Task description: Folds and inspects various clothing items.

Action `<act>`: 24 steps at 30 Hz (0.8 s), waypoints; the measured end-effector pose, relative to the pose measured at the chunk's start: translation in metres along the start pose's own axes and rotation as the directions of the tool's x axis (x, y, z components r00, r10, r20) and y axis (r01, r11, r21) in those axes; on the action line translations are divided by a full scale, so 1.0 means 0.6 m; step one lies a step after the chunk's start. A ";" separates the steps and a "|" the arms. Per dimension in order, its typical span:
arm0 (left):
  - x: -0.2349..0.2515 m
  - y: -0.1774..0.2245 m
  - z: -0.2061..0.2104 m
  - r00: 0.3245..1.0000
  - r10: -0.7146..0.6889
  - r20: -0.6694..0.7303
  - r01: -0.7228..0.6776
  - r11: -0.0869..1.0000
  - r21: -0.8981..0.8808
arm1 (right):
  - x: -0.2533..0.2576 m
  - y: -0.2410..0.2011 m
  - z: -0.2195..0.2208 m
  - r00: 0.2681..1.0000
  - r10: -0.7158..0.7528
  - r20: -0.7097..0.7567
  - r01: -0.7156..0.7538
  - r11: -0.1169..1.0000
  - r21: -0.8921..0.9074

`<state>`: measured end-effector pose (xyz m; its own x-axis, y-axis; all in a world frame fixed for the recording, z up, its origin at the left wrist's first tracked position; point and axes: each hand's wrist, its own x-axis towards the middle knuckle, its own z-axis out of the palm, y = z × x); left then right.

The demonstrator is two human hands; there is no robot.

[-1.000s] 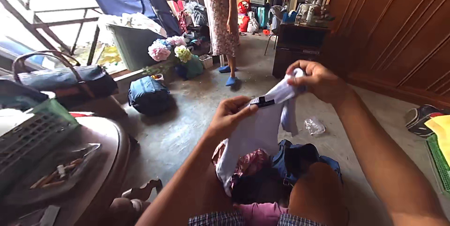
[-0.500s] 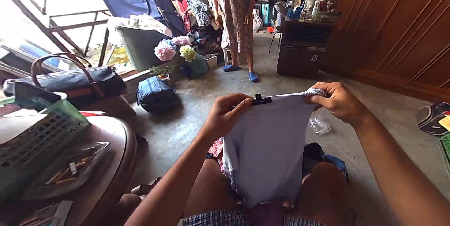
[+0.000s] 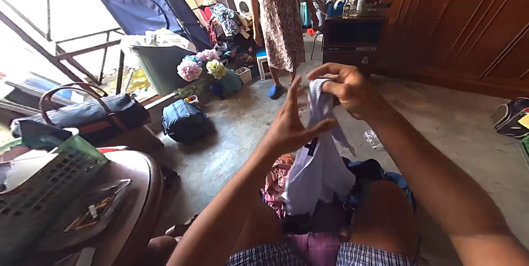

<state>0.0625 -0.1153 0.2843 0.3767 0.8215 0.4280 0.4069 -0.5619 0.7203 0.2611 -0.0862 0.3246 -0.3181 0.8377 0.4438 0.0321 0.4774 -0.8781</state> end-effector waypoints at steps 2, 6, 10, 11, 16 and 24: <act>0.053 0.005 -0.009 0.989 0.142 -0.038 -0.140 0.989 0.056 | 0.021 0.001 0.015 1.000 -0.013 0.028 0.013 1.000 0.023; 0.093 0.012 -0.036 0.992 0.104 0.077 -0.110 0.991 0.078 | 0.032 0.018 0.000 0.996 0.004 -0.094 0.002 0.998 0.064; 0.073 0.002 -0.048 0.976 0.216 0.024 -0.216 0.957 0.195 | -0.042 0.095 -0.003 0.986 0.032 0.165 -0.057 0.987 0.148; 0.060 -0.003 -0.052 0.970 0.240 -0.021 -0.235 0.961 0.142 | -0.068 0.122 0.000 0.965 0.073 0.251 -0.116 0.980 0.160; 0.002 -0.052 -0.067 0.951 0.218 -0.218 -0.256 0.953 -0.161 | -0.122 0.195 0.010 0.983 0.138 0.120 -0.159 0.970 0.186; -0.055 -0.083 -0.060 0.909 -0.193 -0.370 -0.011 0.875 -0.483 | -0.106 0.161 -0.021 0.974 0.088 0.208 -0.114 0.987 0.117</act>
<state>0.0000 -0.1109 0.2538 -0.0446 0.8909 0.4521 -0.0500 -0.4539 0.8896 0.2962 -0.0900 0.2135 -0.5039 0.8029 0.3183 -0.0429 0.3449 -0.9377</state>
